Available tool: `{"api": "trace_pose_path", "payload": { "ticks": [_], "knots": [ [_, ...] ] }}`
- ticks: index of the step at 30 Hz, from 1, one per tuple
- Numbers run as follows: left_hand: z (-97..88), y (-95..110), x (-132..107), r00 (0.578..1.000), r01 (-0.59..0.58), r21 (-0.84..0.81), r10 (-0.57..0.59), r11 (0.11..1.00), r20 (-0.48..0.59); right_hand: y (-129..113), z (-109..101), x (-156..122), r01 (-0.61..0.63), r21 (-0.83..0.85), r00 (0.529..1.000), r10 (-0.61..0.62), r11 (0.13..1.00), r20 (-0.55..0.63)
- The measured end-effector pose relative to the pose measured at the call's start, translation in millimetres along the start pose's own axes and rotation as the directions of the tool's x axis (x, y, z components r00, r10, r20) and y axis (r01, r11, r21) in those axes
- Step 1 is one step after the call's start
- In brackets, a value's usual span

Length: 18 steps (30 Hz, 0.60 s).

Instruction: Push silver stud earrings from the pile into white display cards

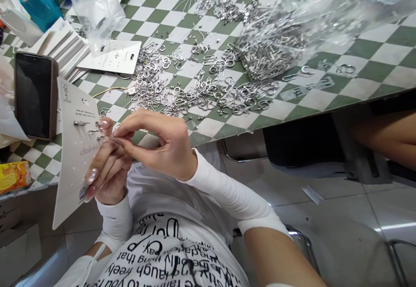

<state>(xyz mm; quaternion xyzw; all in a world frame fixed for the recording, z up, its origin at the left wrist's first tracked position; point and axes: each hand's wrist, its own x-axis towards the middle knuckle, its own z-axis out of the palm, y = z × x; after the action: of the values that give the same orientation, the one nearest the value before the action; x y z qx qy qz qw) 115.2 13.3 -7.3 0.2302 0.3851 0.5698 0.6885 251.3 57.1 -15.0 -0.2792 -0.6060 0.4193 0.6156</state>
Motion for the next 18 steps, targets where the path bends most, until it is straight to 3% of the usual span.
{"api": "trace_pose_path", "payload": {
  "ticks": [8, 18],
  "knots": [
    [7.1, 2, 0, 0.999, 0.018, -0.015, -0.019, 1.000, -0.048, 1, 2, 1, 0.038, 0.006, 0.999, -0.038, 0.999, -0.003],
    [14.5, 4, 3, 0.994, 0.014, 0.098, -0.003, 0.995, -0.108, 4, 4, 1, 0.058, 0.007, 0.998, -0.058, 0.998, 0.024]
  ]
}}
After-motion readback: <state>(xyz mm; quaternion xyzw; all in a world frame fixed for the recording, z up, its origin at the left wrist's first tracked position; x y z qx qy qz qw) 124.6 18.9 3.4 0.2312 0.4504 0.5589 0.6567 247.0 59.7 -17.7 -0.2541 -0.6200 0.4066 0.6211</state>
